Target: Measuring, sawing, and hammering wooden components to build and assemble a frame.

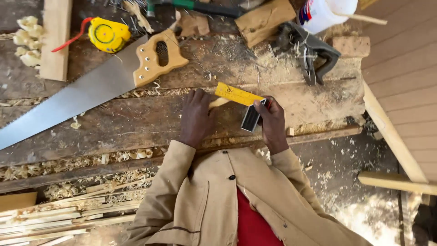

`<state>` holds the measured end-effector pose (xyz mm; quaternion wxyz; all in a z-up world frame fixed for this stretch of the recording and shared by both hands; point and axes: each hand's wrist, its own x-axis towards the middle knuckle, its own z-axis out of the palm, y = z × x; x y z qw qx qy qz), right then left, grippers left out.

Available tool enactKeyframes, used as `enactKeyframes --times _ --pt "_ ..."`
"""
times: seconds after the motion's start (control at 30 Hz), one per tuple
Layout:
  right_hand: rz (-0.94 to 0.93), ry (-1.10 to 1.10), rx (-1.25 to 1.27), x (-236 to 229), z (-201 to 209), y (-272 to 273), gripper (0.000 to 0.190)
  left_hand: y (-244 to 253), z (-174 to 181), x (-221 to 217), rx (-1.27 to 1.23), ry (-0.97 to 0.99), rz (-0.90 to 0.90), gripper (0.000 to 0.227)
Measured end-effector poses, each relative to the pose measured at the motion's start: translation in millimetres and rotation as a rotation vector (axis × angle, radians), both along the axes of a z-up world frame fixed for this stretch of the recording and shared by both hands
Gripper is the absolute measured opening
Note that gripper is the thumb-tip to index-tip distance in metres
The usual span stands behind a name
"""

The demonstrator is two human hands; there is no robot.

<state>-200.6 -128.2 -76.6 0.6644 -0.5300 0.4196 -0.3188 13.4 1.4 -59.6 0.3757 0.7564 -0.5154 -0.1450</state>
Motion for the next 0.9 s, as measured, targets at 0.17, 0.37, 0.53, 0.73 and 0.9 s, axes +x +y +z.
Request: enactKeyframes --times 0.17,0.37,0.53,0.73,0.9 --pt "0.191 0.250 0.029 -11.2 -17.6 5.7 0.032 1.3 -5.4 2.7 -0.006 -0.009 0.003 0.032" --pt "0.413 0.480 -0.044 48.3 40.0 31.3 0.036 9.7 11.1 8.3 -0.036 -0.013 -0.114 0.044" --pt "0.484 0.446 -0.199 59.3 31.6 23.3 0.040 9.2 31.8 13.9 0.010 -0.004 -0.199 0.072" --pt "0.465 0.604 -0.460 60.2 21.0 16.8 0.043 12.8 7.3 11.4 0.030 -0.101 -0.182 0.048" --pt "0.248 0.419 -0.443 47.8 27.5 9.8 0.034 14.5 5.6 10.6 -0.039 -0.165 -0.176 0.035"
